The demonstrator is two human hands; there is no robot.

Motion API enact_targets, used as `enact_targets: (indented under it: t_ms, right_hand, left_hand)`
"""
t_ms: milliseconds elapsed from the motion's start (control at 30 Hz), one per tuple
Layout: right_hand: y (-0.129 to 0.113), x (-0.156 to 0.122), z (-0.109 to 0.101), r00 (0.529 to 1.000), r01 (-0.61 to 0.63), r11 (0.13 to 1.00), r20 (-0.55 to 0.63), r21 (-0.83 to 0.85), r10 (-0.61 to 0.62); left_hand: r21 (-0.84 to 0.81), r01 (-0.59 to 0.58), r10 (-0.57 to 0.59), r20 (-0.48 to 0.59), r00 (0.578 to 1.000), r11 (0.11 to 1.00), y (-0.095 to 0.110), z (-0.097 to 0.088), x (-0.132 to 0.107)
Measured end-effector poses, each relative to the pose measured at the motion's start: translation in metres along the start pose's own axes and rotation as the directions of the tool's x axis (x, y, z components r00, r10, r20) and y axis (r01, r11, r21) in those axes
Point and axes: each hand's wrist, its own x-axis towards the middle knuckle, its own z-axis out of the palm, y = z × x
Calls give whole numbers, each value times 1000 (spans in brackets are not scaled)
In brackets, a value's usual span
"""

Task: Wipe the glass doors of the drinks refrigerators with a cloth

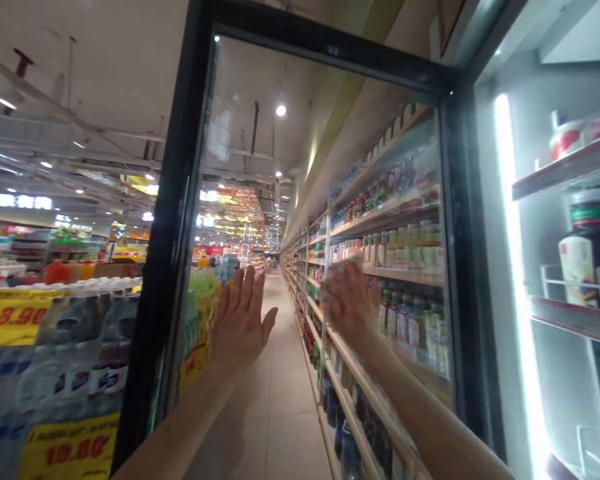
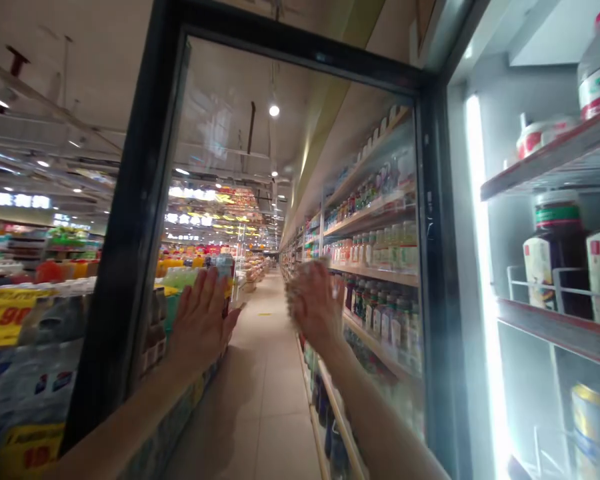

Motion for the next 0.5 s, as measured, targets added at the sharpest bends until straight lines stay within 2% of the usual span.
enact_targets:
  t_ms: [33,100,133,167,233,267,333,367,433,467,500]
  right_hand:
    - [22,-5,-6,993,-117,992,-39,-46,116]
    - [48,-12,-13,923,-361,929,-172,-77,344]
    - [48,-14,-13,893,-417,906,-216,-73,394]
    - [39,-15,-10,895,-407,911,-231,-65,383]
    - [6,-16,0,968,-204,978,-162,-51,194]
    - [-12,-15,5,996,-29,999,-83,-25,27]
    - [-31,-14,11,977,212,977,21,33,-213]
    - [-29,-14,10,966,254,966,36,41,-256]
    - [-7,-15,3,986,165,986,-8,-10,-165]
    - [7,-15,-2,997,7,999,-73,-49,-11]
    - [18,-16,-5,977,-170,983,-144,-71,158]
  left_hand:
    - [4,2,-2,6,1000,1000,1,1,1]
    - [17,5,-5,9,1000,1000,0,2,3]
    - [23,5,-5,7,1000,1000,-1,2,4]
    - [29,2,-2,0,1000,1000,-2,3,4]
    - [37,-4,5,-18,1000,999,-3,4,2]
    - [40,-3,4,-20,1000,999,-3,4,-1]
    - [50,1,0,-4,1000,999,0,2,-13]
    - [55,-5,4,14,1000,998,3,1,-21]
    - [65,-27,23,63,998,998,9,-3,-41]
    - [68,-39,33,83,996,997,11,-4,-50]
    - [69,-48,41,99,994,996,14,-6,-58]
